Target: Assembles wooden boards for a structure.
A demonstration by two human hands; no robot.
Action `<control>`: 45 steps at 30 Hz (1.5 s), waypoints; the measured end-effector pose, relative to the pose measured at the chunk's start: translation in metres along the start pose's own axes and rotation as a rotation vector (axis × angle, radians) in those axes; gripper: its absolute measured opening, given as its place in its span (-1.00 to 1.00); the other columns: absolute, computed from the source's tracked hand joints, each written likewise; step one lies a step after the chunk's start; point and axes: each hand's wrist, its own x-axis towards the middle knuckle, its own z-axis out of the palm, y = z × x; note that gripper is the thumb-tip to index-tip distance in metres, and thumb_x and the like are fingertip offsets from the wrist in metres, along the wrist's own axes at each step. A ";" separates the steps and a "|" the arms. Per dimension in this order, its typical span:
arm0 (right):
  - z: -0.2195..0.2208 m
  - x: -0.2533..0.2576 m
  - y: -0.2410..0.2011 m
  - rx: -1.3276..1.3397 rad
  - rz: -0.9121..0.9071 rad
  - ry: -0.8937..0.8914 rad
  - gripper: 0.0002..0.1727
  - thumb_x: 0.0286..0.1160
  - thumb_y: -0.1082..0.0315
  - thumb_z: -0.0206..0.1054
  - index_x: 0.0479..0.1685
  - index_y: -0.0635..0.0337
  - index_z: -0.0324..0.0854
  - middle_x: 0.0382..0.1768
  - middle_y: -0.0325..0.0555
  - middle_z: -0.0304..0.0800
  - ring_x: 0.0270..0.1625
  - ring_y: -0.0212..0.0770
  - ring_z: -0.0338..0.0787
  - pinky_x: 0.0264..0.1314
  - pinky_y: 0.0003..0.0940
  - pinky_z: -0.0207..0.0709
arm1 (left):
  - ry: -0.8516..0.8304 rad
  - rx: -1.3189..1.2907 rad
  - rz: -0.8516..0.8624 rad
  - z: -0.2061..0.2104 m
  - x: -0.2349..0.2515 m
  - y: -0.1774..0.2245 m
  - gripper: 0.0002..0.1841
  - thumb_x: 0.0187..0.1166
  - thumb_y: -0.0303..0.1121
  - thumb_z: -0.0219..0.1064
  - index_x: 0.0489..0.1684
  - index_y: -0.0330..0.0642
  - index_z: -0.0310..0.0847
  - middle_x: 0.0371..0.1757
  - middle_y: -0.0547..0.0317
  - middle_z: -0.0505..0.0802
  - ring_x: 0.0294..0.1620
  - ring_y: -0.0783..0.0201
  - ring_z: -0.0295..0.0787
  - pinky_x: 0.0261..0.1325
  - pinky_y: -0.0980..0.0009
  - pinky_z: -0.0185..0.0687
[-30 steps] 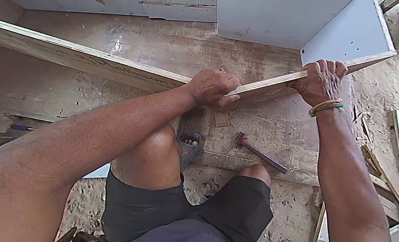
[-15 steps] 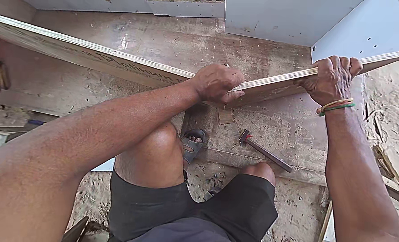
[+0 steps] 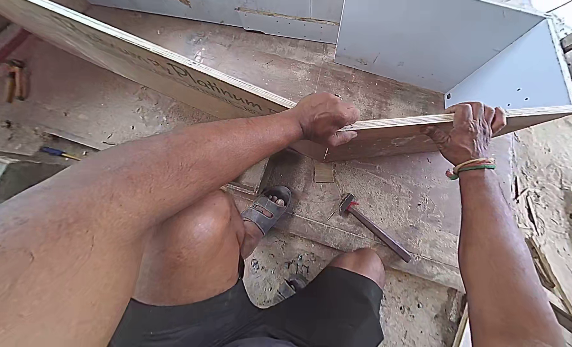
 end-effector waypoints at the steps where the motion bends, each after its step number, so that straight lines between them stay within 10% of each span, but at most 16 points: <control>1: 0.001 -0.001 0.000 0.001 -0.007 0.003 0.04 0.25 -0.62 0.17 0.26 0.27 0.60 0.32 0.36 0.64 0.53 0.47 0.48 0.67 0.57 -0.12 | 0.002 0.006 -0.003 -0.001 0.000 0.001 -0.58 0.61 0.01 0.17 -0.45 -0.19 0.55 -0.48 0.07 0.67 -0.49 0.07 0.70 -0.51 0.08 0.54; 16: 0.005 -0.001 0.000 -0.024 -0.028 0.048 0.06 0.28 -0.63 0.10 0.42 0.18 0.55 0.51 0.33 0.51 0.62 0.45 0.40 0.66 0.56 -0.05 | 0.109 0.124 -0.007 0.002 -0.007 0.003 -0.57 0.62 0.06 0.15 -0.42 -0.13 0.61 -0.40 0.10 0.72 -0.46 0.08 0.73 -0.54 0.13 0.52; 21: 0.017 -0.037 -0.023 -0.076 0.123 0.182 0.10 0.33 -0.38 0.37 0.79 0.18 0.16 0.81 0.45 -0.03 0.80 0.52 0.06 0.66 0.57 -0.03 | 0.190 0.021 -0.017 -0.002 -0.012 0.001 -0.30 0.43 0.45 0.19 -0.02 -0.05 0.76 0.14 0.03 0.81 0.13 0.05 0.78 0.04 0.03 0.68; 24: 0.057 -0.102 -0.048 0.036 0.235 0.320 -0.01 0.49 -0.31 0.28 0.71 0.33 0.28 0.67 0.66 0.15 0.62 0.69 0.30 0.47 0.63 0.21 | 0.256 -0.037 -0.082 -0.016 -0.025 0.006 0.00 0.24 0.62 0.20 0.52 0.00 0.58 0.60 -0.11 0.55 0.57 -0.10 0.51 0.43 -0.13 0.53; 29: 0.161 -0.245 -0.070 0.222 0.315 -0.038 -0.03 0.38 -0.22 0.38 0.60 0.46 0.40 0.59 0.70 0.29 0.50 0.72 0.46 0.39 0.61 0.37 | 0.332 0.032 -0.233 -0.021 -0.083 -0.012 0.04 0.34 0.63 0.10 0.60 -0.10 0.49 0.69 -0.22 0.47 0.76 -0.16 0.27 0.70 -0.20 0.22; 32: 0.204 -0.301 -0.087 0.137 0.242 -0.128 0.11 0.43 -0.52 -0.02 0.60 0.38 0.45 0.56 0.60 0.41 0.52 0.60 0.51 0.44 0.54 0.36 | 0.314 0.087 -0.277 -0.018 -0.104 -0.020 0.05 0.39 0.62 0.03 0.65 -0.11 0.46 0.72 -0.27 0.43 0.82 -0.16 0.18 0.78 -0.20 0.06; 38: 0.219 -0.312 -0.096 -0.030 0.194 -0.148 0.19 0.33 -0.66 -0.16 0.60 0.24 0.52 0.59 0.41 0.48 0.63 0.55 0.41 0.54 0.58 0.19 | 0.329 0.259 -0.493 0.019 -0.112 0.000 0.08 0.45 0.63 -0.10 0.81 -0.06 0.28 0.85 -0.26 0.22 0.92 -0.18 -0.09 0.85 -0.31 -0.27; 45: 0.211 -0.307 -0.102 -0.018 0.212 -0.213 0.13 0.37 -0.61 -0.01 0.63 0.26 0.49 0.62 0.50 0.40 0.66 0.59 0.35 0.59 0.58 0.12 | 0.467 0.192 -0.423 0.035 -0.137 -0.002 -0.09 0.40 0.50 0.27 0.79 0.31 0.32 0.91 -0.22 0.09 0.93 -0.19 -0.16 0.86 -0.35 -0.29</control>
